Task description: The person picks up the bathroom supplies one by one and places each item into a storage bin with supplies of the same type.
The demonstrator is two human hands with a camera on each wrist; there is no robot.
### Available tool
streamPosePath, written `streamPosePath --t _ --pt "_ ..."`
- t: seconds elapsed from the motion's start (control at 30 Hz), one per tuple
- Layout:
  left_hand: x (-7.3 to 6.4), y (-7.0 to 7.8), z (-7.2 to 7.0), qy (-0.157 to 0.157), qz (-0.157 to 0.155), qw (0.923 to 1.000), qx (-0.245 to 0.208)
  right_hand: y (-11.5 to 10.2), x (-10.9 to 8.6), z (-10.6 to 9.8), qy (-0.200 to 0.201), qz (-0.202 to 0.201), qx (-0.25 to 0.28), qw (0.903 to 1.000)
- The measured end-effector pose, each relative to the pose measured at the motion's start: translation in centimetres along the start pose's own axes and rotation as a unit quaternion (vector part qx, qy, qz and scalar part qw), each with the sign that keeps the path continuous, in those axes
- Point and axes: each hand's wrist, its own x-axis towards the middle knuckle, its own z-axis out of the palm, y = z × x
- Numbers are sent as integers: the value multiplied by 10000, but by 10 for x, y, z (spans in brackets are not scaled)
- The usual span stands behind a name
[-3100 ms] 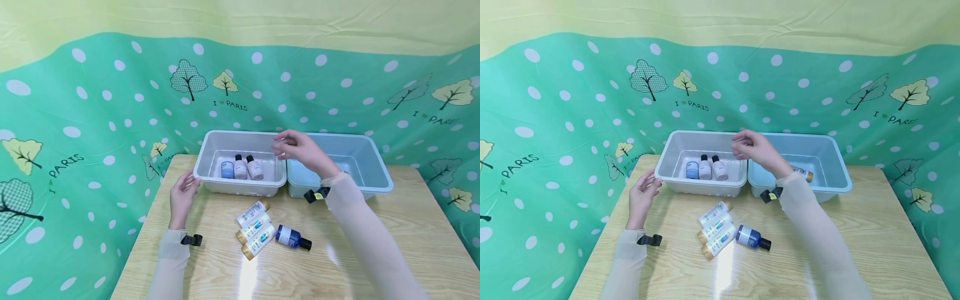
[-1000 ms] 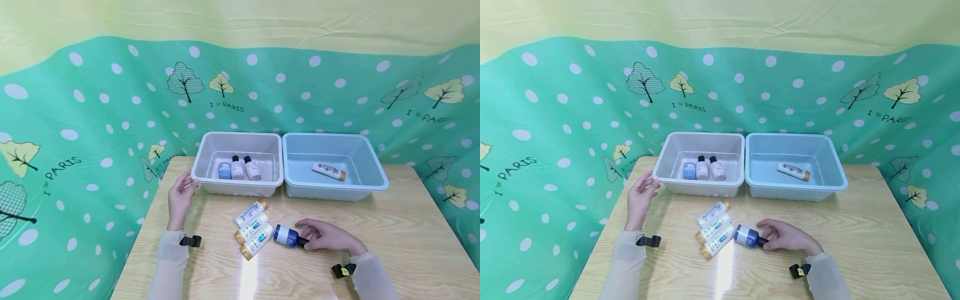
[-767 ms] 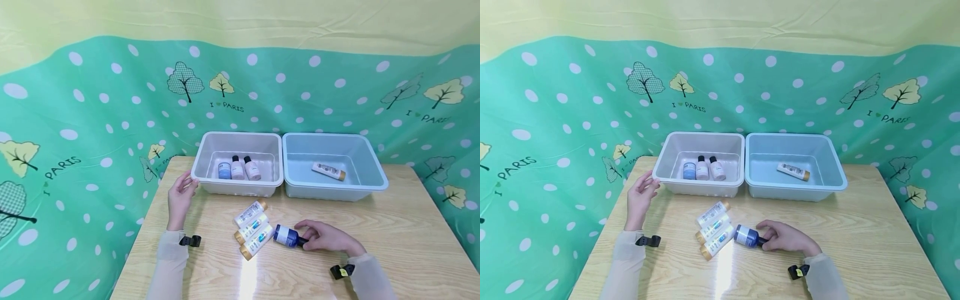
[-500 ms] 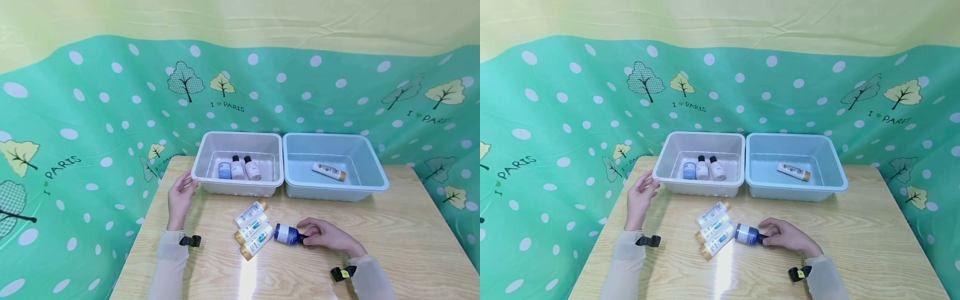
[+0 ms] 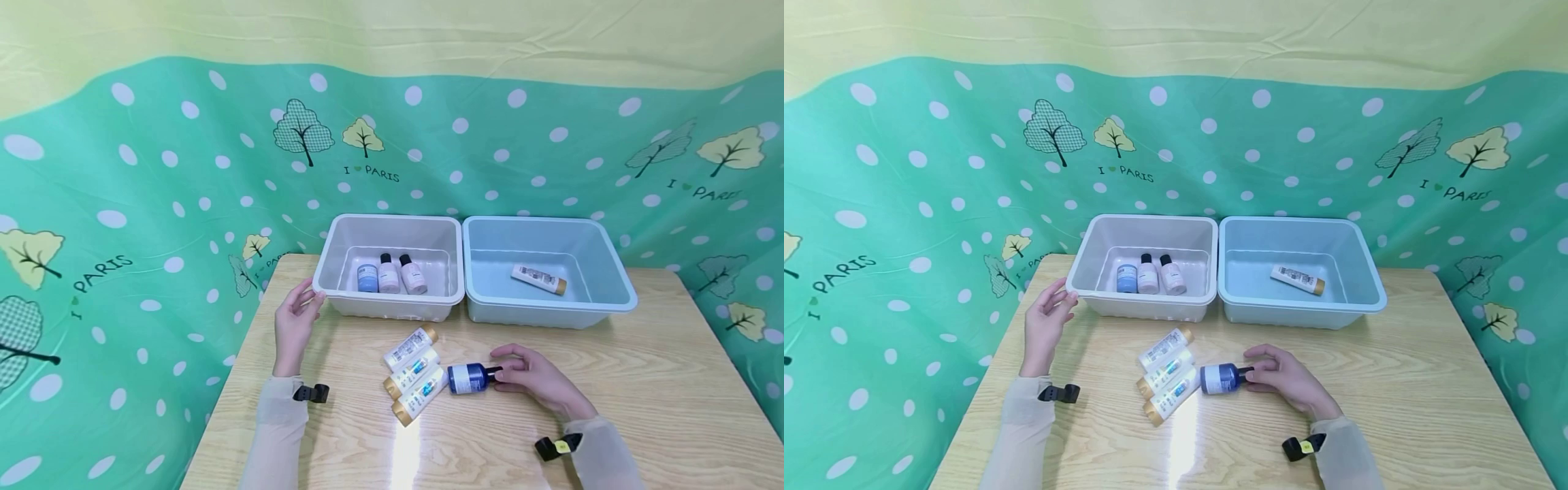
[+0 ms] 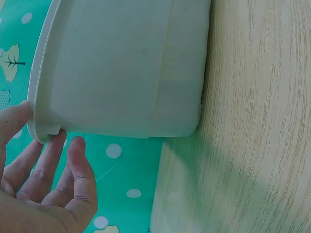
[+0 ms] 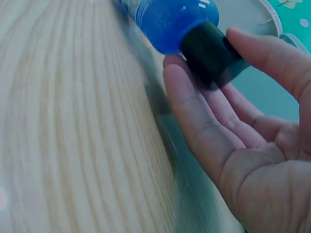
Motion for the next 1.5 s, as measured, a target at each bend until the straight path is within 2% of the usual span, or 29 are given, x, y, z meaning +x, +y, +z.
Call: streamPosePath --t 0.37,0.67,0.87,1.23,1.33,1.5 --pt "-2 0 -1 32 -64 10000 -62 -8 -1 5 153 -256 752 9967" --pt "-2 0 -2 16 -77 10000 -37 -33 -4 20 353 -799 603 9944" --pt "-1 0 -2 17 -61 10000 -33 -56 -2 31 556 -1109 507 9910" --pt "-1 2 0 -13 -79 10000 -32 -105 15 41 686 -1541 944 9811" --pt "2 -3 -1 -8 -65 10000 -17 -121 22 41 656 -1632 1062 9787" --pt "12 -22 -2 16 -104 9999 -81 -150 39 43 735 -1614 1147 9774"
